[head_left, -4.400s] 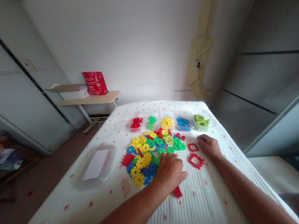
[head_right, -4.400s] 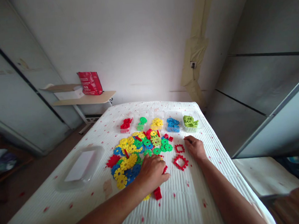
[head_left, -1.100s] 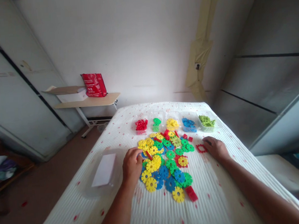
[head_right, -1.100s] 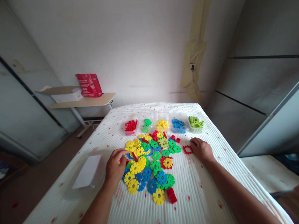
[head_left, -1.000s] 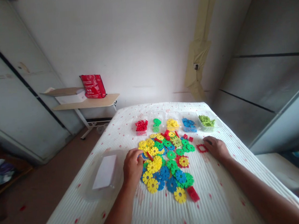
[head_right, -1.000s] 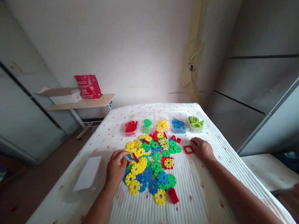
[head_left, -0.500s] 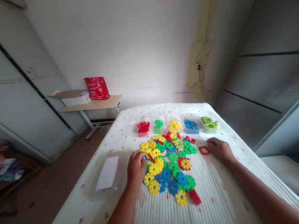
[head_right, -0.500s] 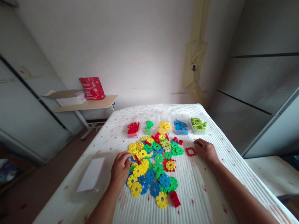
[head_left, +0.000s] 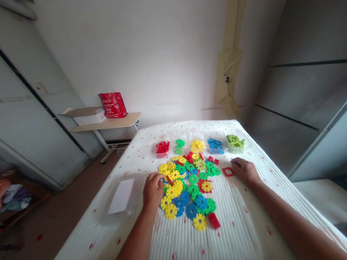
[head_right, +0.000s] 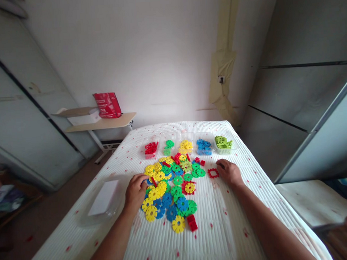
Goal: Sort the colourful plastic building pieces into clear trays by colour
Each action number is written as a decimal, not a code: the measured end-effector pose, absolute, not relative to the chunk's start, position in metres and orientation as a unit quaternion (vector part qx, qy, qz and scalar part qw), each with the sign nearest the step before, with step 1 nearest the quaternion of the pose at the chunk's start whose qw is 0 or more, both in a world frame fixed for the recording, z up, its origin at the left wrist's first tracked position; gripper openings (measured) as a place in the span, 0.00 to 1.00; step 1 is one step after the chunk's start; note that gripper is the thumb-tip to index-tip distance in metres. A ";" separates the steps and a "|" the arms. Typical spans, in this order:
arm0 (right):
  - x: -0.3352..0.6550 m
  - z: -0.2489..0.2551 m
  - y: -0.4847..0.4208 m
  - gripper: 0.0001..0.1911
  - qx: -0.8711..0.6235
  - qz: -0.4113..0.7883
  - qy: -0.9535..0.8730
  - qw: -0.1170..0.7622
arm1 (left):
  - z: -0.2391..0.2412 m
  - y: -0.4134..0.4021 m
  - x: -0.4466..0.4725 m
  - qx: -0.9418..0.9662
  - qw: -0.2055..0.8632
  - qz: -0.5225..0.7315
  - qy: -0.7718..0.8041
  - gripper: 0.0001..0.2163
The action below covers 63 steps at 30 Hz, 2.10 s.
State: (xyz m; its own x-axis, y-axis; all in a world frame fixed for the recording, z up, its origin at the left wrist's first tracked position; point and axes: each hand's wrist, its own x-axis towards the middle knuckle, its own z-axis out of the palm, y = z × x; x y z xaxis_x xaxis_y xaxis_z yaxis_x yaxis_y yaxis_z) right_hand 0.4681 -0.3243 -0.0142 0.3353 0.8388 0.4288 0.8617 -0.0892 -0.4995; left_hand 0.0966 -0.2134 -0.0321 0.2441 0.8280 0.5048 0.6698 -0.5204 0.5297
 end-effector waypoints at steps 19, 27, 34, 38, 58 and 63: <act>0.395 -0.003 -0.301 0.10 -0.771 0.035 -0.620 0.140 | -0.045 -0.205 0.093 0.778 0.107 0.414 0.460 0.11; 0.389 0.015 -0.297 0.15 -0.772 -0.025 -0.611 0.174 | -0.044 -0.206 0.094 0.777 0.108 0.418 0.458 0.11; 0.366 0.014 -0.273 0.15 -0.813 -0.021 -0.579 0.066 | -0.041 -0.207 0.094 0.772 0.114 0.418 0.465 0.11; 0.366 0.011 -0.272 0.14 -0.811 -0.009 -0.582 0.051 | -0.040 -0.209 0.095 0.772 0.112 0.421 0.462 0.11; 0.380 0.004 -0.277 0.20 -0.809 0.046 -0.565 0.156 | -0.039 -0.210 0.095 0.769 0.118 0.419 0.468 0.10; 0.379 0.007 -0.279 0.16 -0.795 0.027 -0.581 0.172 | -0.038 -0.210 0.095 0.766 0.125 0.422 0.469 0.10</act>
State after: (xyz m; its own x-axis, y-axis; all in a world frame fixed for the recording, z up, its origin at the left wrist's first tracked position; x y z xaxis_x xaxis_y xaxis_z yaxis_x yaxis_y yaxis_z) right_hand 0.3793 -0.2794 0.0071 0.3234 0.9332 0.1568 0.9146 -0.2658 -0.3048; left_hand 0.0950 -0.2101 -0.0382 0.2044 0.8240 0.5284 0.6123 -0.5288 0.5878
